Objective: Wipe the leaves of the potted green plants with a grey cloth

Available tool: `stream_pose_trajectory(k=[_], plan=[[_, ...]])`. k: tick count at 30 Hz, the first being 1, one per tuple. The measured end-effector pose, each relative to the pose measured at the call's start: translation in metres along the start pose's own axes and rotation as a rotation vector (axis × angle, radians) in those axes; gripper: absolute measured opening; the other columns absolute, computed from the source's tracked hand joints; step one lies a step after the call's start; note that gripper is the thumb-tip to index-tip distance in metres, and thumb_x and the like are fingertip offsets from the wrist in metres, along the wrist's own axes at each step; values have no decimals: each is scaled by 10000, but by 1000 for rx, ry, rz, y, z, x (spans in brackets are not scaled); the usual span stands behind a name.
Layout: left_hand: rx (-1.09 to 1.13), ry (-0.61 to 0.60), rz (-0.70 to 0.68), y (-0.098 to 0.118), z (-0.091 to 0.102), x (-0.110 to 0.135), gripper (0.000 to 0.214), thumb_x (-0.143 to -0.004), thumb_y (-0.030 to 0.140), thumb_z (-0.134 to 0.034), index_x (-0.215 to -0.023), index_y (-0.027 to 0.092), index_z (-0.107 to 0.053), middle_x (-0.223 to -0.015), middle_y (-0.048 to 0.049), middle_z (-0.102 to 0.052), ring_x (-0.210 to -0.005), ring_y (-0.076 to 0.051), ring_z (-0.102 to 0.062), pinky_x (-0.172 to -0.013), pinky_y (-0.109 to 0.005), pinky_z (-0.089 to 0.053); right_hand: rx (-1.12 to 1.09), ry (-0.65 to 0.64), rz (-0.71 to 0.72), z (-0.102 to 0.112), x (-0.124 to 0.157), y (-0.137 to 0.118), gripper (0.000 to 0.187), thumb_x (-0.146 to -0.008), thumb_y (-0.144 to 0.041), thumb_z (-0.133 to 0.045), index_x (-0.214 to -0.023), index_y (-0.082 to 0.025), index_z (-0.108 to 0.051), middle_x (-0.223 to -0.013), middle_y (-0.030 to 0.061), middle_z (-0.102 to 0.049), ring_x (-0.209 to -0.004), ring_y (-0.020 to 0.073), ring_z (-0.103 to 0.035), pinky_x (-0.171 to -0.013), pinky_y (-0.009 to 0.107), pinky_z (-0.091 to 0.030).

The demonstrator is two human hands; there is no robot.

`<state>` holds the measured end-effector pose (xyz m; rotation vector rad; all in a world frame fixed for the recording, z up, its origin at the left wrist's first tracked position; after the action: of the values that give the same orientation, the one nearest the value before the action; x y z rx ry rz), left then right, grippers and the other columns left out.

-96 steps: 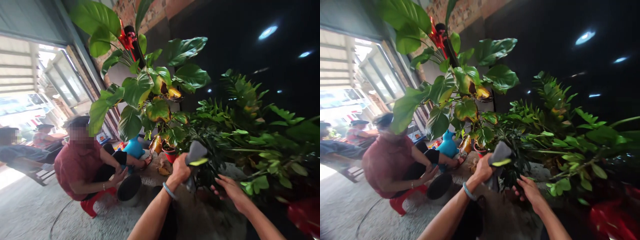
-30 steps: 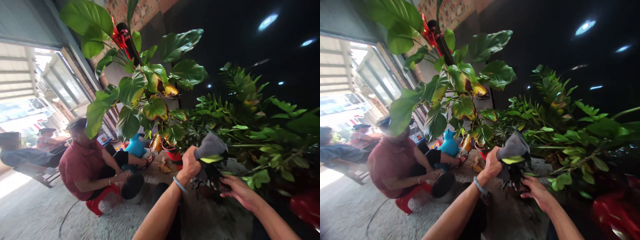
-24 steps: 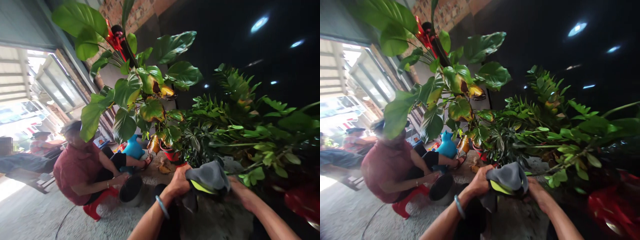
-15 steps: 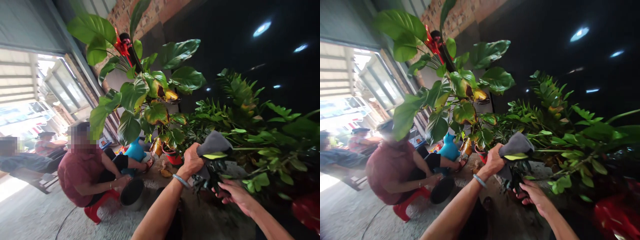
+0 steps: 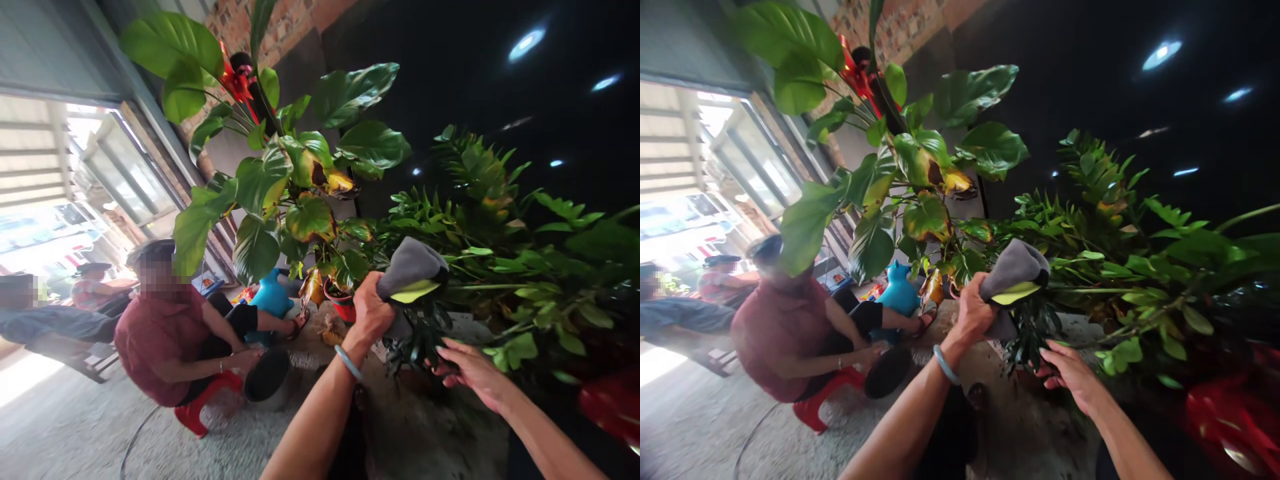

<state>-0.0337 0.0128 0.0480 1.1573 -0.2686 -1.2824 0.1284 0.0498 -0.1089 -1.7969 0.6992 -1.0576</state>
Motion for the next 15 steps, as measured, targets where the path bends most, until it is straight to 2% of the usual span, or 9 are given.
stream_pose_trajectory(k=[2, 4, 6, 7, 9, 11, 13, 15], plan=[[-81, -139, 63, -16, -19, 14, 207, -581, 165, -639, -782, 189, -594, -660, 58, -520, -653, -108, -461, -592, -204, -334, 16, 14, 10, 1, -1, 3, 153, -632, -324, -683, -729, -217, -633, -631, 33, -686, -561, 157, -615, -470, 237, -468], [-131, -325, 135, -33, -27, 33, 189, -556, 147, -639, -737, 184, -601, -626, 56, -514, -631, -109, -454, -579, -210, -326, 46, 32, 4, 2, -1, 8, 124, -645, -333, -656, -629, -223, -603, -529, 17, -638, -490, 151, -575, -434, 236, -443], [-81, -418, 191, -41, -17, 46, 165, -538, 140, -633, -695, 172, -592, -591, 59, -489, -598, -100, -432, -559, -207, -320, 73, 32, -10, 4, -1, 11, 143, -642, -315, -641, -559, -224, -568, -472, 18, -605, -458, 154, -559, -406, 233, -416], [-29, -422, 201, -40, -8, 47, 156, -532, 145, -636, -678, 165, -583, -583, 60, -477, -587, -94, -420, -550, -203, -320, 82, 25, -17, 4, -1, 11, 142, -633, -297, -642, -546, -222, -559, -468, 24, -603, -459, 157, -566, -397, 230, -404], [70, -366, 183, -29, 8, 39, 161, -528, 166, -651, -668, 157, -572, -585, 60, -472, -584, -86, -409, -545, -193, -327, 90, 9, -25, 4, 0, 8, 116, -620, -274, -647, -568, -211, -565, -517, 39, -637, -498, 165, -601, -401, 219, -400], [113, -239, 129, -13, 17, 23, 190, -542, 187, -662, -714, 155, -589, -615, 54, -498, -605, -89, -424, -562, -188, -344, 92, 9, -18, 3, 1, 2, 101, -639, -292, -644, -655, -201, -601, -590, 46, -675, -542, 161, -629, -417, 206, -408], [92, -82, 69, -1, 14, 9, 237, -568, 195, -659, -797, 163, -607, -663, 48, -528, -643, -99, -453, -596, -190, -360, 98, 13, -3, 2, 2, 0, 158, -666, -324, -641, -765, -202, -628, -631, 42, -694, -568, 156, -641, -432, 202, -417], [20, -31, 45, 1, -1, 3, 271, -590, 183, -647, -858, 177, -609, -701, 46, -544, -675, -107, -473, -626, -198, -365, 118, 12, 13, -1, 1, 2, 192, -677, -345, -647, -804, -202, -635, -641, 42, -698, -555, 150, -634, -430, 201, -411]])
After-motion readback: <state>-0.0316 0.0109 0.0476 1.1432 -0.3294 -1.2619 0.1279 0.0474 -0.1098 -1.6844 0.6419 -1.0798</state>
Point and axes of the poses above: each hand's wrist, its own x-axis away from the middle knuckle, its own z-axis out of the back of the hand, y = z × x, the point moved 5 cm from there along -x, towards the middle knuckle
